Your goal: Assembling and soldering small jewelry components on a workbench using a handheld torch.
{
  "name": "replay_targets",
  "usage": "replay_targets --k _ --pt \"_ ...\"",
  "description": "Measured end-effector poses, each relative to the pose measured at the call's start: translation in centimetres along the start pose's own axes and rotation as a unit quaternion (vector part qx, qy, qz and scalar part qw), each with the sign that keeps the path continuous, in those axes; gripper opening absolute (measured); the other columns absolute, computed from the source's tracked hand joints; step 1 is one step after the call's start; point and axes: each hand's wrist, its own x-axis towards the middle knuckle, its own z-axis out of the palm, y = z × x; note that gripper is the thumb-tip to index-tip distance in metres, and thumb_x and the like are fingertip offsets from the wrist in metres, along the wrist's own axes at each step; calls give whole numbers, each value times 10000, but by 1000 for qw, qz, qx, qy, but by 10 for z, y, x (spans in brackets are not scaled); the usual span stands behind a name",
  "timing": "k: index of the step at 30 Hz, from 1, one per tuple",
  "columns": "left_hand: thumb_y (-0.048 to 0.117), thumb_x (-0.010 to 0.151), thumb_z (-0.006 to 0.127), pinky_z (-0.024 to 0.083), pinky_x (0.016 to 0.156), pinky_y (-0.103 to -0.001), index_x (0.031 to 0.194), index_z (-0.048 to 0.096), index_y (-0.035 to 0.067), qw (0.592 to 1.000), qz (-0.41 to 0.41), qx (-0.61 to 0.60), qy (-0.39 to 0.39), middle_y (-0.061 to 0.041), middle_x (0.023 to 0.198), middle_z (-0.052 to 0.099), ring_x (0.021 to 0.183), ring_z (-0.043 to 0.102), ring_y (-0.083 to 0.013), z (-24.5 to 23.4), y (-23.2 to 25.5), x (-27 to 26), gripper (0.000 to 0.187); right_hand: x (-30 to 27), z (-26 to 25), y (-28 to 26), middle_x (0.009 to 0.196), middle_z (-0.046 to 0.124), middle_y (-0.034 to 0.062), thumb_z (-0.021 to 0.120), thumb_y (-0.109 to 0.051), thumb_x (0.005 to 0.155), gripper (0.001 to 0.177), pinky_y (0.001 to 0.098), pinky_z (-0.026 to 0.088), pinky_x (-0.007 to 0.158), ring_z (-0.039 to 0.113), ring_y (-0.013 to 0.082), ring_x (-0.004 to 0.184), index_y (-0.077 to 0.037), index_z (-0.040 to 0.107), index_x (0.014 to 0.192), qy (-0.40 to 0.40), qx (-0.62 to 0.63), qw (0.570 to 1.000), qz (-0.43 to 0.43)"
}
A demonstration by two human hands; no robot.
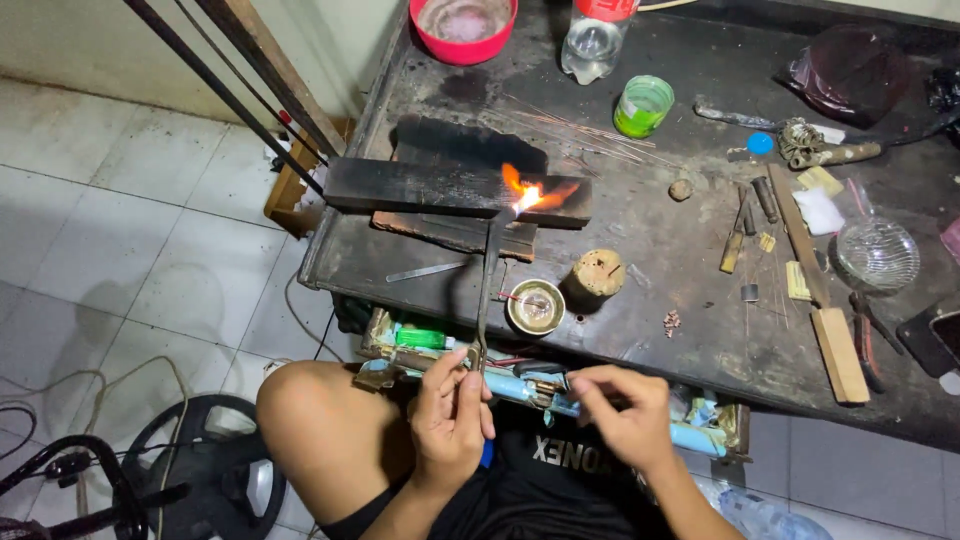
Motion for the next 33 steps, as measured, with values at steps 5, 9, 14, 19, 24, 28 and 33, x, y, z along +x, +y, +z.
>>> replay_targets --k 5,9,14,19,24,28,33 --pt "41 1034 527 507 389 -197 1365 502 46 999 2 -12 32 -151 823 618 411 517 -108 -6 -5 12 332 -1 -1 16 641 774 30 713 -155 907 126 201 560 500 721 73 527 -72 798 866 41 -20 999 29" --pt "15 1028 529 499 359 -191 1377 516 72 1000 -14 -13 8 -119 806 624 410 506 -84 -5 -5 8 353 2 0 12 612 765 36 712 -145 905 129 193 559 464 691 77 464 -61 797 857 37 1 998 46" --pt "10 1019 534 520 383 -204 1358 501 32 1000 -6 -22 6 -166 819 628 443 525 -114 -2 -3 8 341 4 -1 13 621 770 53 714 -143 906 132 198 566 447 694 99 436 -48 798 869 31 20 998 55" --pt "40 1030 523 489 363 -212 1369 490 47 1000 -12 -7 27 -146 796 615 382 513 -129 -5 -8 16 341 6 -2 12 596 740 49 689 -143 926 163 207 533 408 659 102 412 -33 783 851 30 39 997 58" --pt "37 1021 532 506 385 -216 1362 510 26 999 -32 -15 -6 -150 803 645 382 527 -110 0 -9 8 342 8 -3 10 573 736 73 697 -131 918 153 210 557 426 674 123 406 -23 787 858 28 48 996 67" --pt "27 1023 531 490 370 -202 1349 516 48 1000 -5 -12 17 -153 793 620 384 522 -114 -4 -5 17 327 6 -2 13 593 740 70 695 -122 922 156 219 560 426 675 129 412 -15 783 850 29 53 996 71" --pt "36 1026 523 499 379 -205 1350 501 42 1000 -24 -2 8 -137 794 620 386 506 -104 -5 -7 16 325 6 -3 13 599 744 83 687 -134 927 171 222 575 429 689 141 410 -6 783 865 27 59 995 74"
